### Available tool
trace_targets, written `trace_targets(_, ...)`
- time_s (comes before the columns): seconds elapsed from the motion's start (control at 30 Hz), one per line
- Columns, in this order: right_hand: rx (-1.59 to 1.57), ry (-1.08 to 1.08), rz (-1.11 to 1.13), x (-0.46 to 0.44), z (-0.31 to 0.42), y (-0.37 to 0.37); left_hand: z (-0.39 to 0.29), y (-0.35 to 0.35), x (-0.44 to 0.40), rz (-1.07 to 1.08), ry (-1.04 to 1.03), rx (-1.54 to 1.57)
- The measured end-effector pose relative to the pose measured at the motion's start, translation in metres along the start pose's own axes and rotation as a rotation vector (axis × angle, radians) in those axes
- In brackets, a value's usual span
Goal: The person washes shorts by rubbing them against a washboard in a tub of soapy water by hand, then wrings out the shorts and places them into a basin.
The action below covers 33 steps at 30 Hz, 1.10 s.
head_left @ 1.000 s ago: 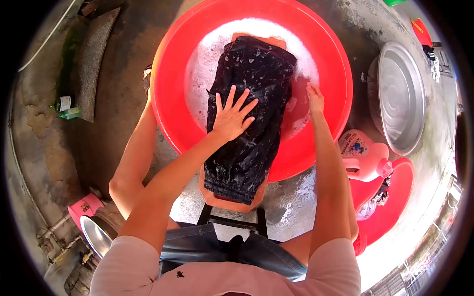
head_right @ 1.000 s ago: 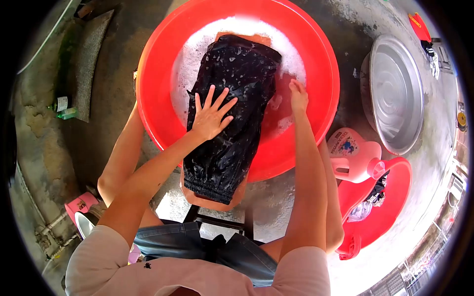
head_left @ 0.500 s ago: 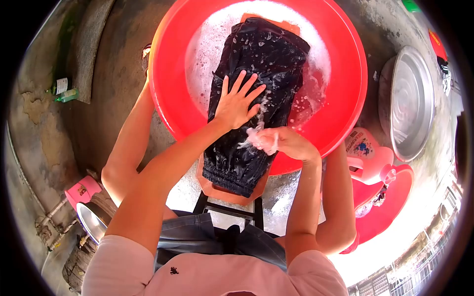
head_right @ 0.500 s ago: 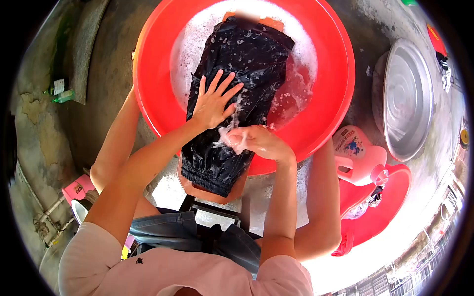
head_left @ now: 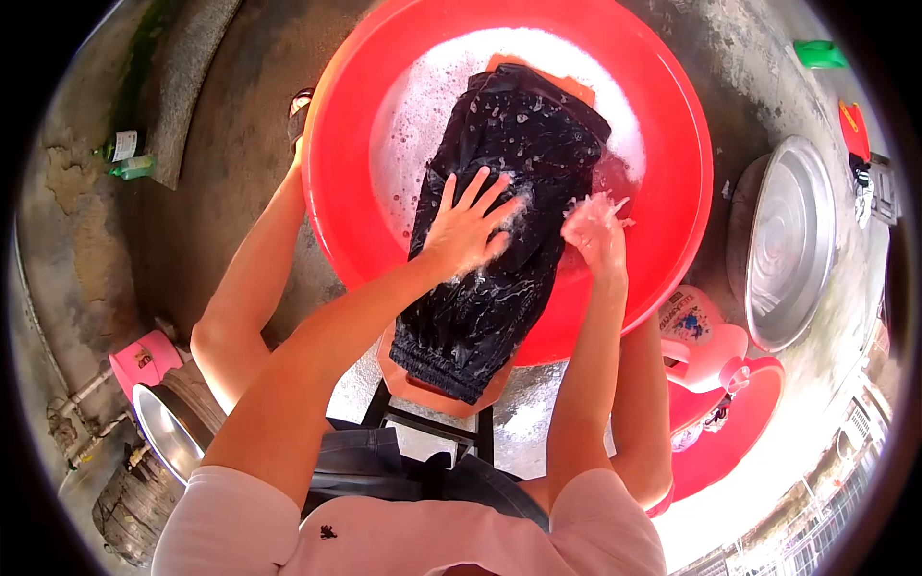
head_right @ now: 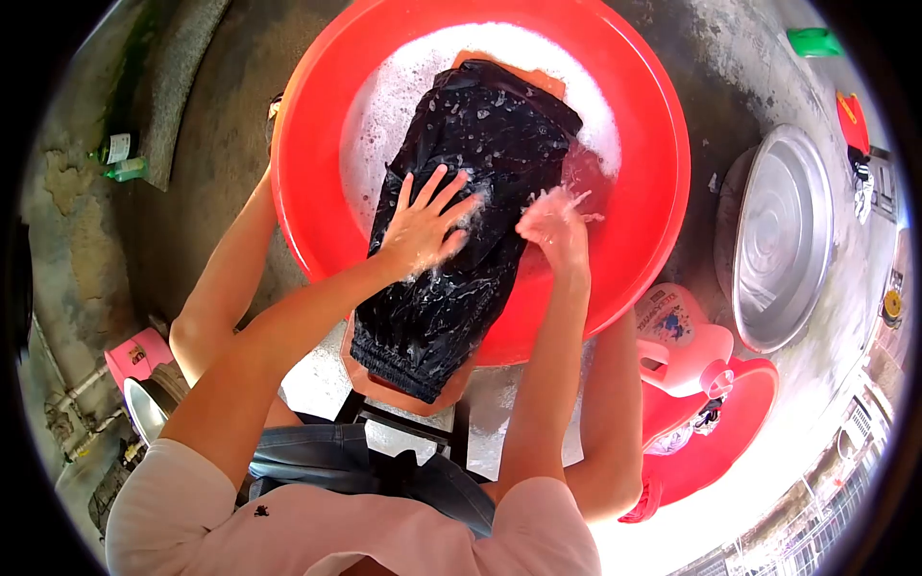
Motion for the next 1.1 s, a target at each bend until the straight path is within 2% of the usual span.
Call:
trace_targets(0.07, 0.973, -0.051, -0.159, 0.010, 0.018, -0.060, -0.001, 0.002, 0.000, 0.003, -0.001, -0.031)
trace_targets(0.13, 1.362, 0.475, -0.410, -0.043, 0.055, -0.044, -0.002, 0.000, 0.002, 0.025, 0.001, -0.018)
trace_targets(0.2, 1.788, 0.458, -0.827, -0.093, 0.068, -0.046, 0.000, 0.000, 0.000, 0.008, 0.006, -0.014)
trace_targets(0.27, 1.643, 0.081, -0.749, -0.138, 0.050, -0.039, 0.001, 0.000, 0.001, -0.009, -0.007, 0.001)
trace_targets(0.3, 1.714, 0.069, -0.838, -0.139, 0.047, -0.048, 0.001, 0.001, 0.002, -0.017, -0.006, 0.015)
trace_targets(0.4, 1.952, 0.346, -0.738, -0.125, 0.062, -0.052, 0.002, -0.001, 0.000, 0.022, -0.019, 0.011)
trace_targets(0.47, 1.742, 0.594, -0.483, -0.111, 0.061, -0.076, 0.001, 0.000, 0.000, 0.017, -0.019, 0.024)
trace_targets(0.53, 1.567, 0.552, -0.333, -0.088, 0.039, -0.121, 0.002, 0.002, 0.000, 0.010, -0.018, 0.033)
trace_targets(0.6, 1.287, 0.666, -0.033, -0.076, 0.006, -0.156, 0.001, 0.004, 0.000, 0.015, -0.005, 0.070)
trace_targets(0.67, 1.788, 0.276, 0.085, -0.088, -0.015, -0.173, 0.000, 0.005, 0.001, 0.001, -0.010, 0.082)
trace_targets(0.7, 2.039, 0.190, 0.047, -0.107, -0.015, -0.173, 0.001, 0.004, 0.002, -0.019, -0.018, 0.075)
trace_targets(0.73, 2.144, 0.067, 0.090, -0.138, -0.015, -0.159, 0.001, 0.004, 0.002, -0.039, -0.025, 0.067)
trace_targets(0.8, 2.235, 0.333, -0.143, -0.166, -0.004, -0.158, 0.002, 0.005, 0.002, -0.061, -0.030, 0.094)
trace_targets(0.83, 2.073, 0.203, -0.084, -0.180, -0.011, -0.150, 0.003, 0.003, 0.001, -0.034, -0.031, 0.092)
trace_targets(0.87, 2.100, 0.069, -0.008, -0.181, -0.028, -0.153, 0.003, 0.003, 0.001, -0.006, -0.032, 0.091)
trace_targets(0.93, 2.259, -0.052, 0.237, -0.172, -0.055, -0.163, 0.003, 0.006, 0.009, 0.005, -0.020, 0.228)
trace_targets(1.0, 2.174, 0.261, 0.399, -0.143, -0.060, -0.177, -0.012, 0.026, 0.035, 0.070, 0.020, 0.275)
trace_targets(1.07, 2.201, 0.691, 0.150, -0.122, -0.026, -0.164, -0.043, 0.035, 0.103, 0.208, -0.051, 0.271)
trace_targets(1.1, 2.202, 0.786, -0.072, -0.113, -0.006, -0.138, -0.050, 0.039, 0.131, 0.272, -0.072, 0.227)
Point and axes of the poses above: each hand's wrist, its own x-axis away from the middle knuckle, its own y-axis out of the back of the hand, z = x × y, the point moved 6 cm from there along -x, towards the middle knuckle, and after that the axes turned 1 degree about z, right-handed, at the moved point
